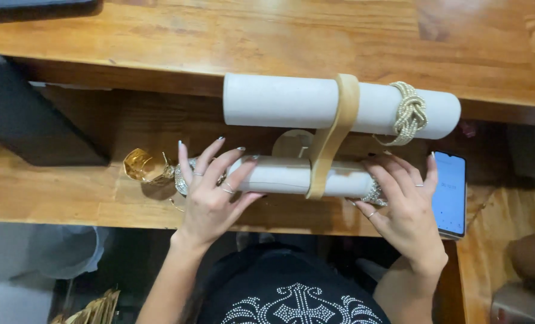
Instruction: Organizing various bracelets and bangles by sliding them onto a two-tiered jewelry display stand.
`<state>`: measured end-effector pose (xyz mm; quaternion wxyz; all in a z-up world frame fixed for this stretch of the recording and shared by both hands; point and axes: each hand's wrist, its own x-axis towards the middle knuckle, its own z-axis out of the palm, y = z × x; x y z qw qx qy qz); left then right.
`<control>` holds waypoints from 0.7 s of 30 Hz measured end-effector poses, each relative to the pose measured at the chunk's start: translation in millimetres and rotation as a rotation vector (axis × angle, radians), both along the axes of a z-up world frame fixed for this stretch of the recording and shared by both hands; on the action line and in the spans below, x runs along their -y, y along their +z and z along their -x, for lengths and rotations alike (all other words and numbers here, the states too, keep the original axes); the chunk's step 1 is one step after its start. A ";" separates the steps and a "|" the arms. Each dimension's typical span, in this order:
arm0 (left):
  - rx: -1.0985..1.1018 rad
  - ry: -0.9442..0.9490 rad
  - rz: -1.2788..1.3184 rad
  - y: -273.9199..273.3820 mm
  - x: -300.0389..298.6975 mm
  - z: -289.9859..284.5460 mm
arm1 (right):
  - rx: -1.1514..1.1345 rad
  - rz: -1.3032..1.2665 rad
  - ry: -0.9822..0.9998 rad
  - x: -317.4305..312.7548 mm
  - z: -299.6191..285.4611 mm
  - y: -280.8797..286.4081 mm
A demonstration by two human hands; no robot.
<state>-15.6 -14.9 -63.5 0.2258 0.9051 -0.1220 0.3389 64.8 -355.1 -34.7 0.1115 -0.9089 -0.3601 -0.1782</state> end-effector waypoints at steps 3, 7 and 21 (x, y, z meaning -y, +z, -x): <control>-0.013 0.028 -0.011 -3.8 -0.5 0.8 | -0.067 -0.054 -0.023 19.0 -1.0 2.3; -0.024 0.019 0.003 -6.9 0.9 0.0 | -0.173 -0.267 0.005 33.5 -0.7 -2.7; -0.049 -0.053 0.027 -12.6 -3.9 -2.0 | -0.479 -0.293 -0.157 47.1 -23.4 -72.7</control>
